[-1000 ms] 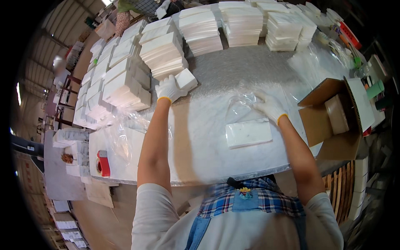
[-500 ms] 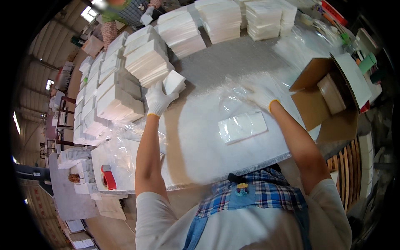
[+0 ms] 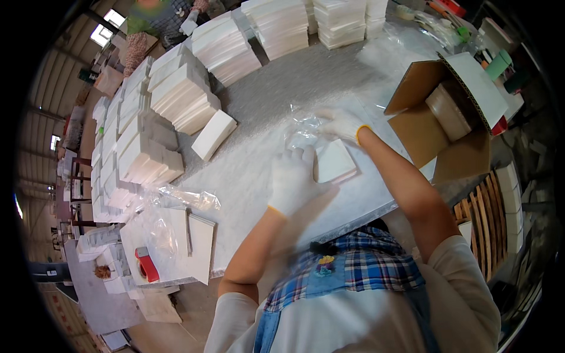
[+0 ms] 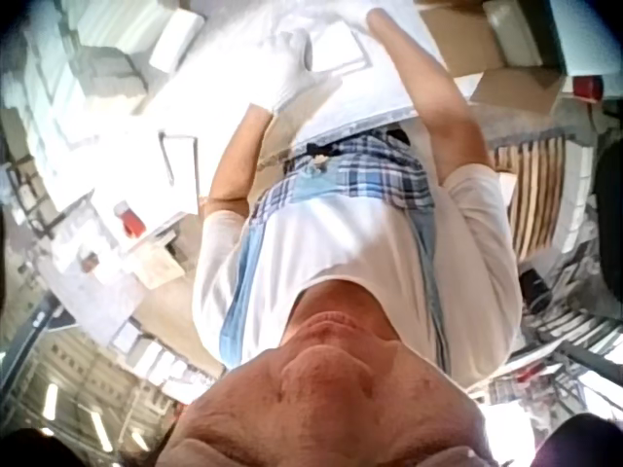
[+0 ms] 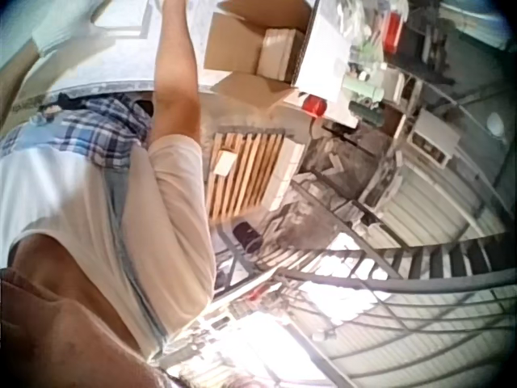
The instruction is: The person repeatedly picks up white rectangular blocks, wraps each one in a clear plastic sheet, and places the wrapped units into a cardboard box. The process is continuous and repetitive, with the person handling the blocks one at a time.
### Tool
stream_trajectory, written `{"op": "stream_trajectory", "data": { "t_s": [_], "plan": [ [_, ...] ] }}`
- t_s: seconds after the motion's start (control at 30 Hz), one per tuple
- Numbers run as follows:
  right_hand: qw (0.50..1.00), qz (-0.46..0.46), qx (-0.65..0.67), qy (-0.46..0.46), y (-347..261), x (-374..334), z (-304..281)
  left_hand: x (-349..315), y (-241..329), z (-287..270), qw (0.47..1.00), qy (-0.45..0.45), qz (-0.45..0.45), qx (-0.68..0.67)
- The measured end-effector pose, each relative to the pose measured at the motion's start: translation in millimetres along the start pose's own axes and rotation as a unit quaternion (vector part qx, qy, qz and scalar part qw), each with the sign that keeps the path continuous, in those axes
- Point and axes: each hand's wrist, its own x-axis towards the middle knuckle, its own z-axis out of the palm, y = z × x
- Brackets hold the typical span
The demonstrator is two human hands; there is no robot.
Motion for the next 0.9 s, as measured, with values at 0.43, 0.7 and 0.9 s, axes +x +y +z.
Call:
{"op": "stream_trajectory", "data": {
  "t_s": [0.43,0.7,0.9],
  "plan": [
    [0.999,0.004,-0.041,0.020,-1,1,2,16,-19,6,0.960,0.145,-0.204,-0.125],
    [0.991,-0.096,0.015,0.092,-16,-4,3,87,-107,47,0.959,0.103,-0.191,-0.180],
    [0.982,-0.071,0.088,0.149,-53,-21,-5,93,-68,-21,0.851,0.241,-0.176,-0.432]
  ]
}}
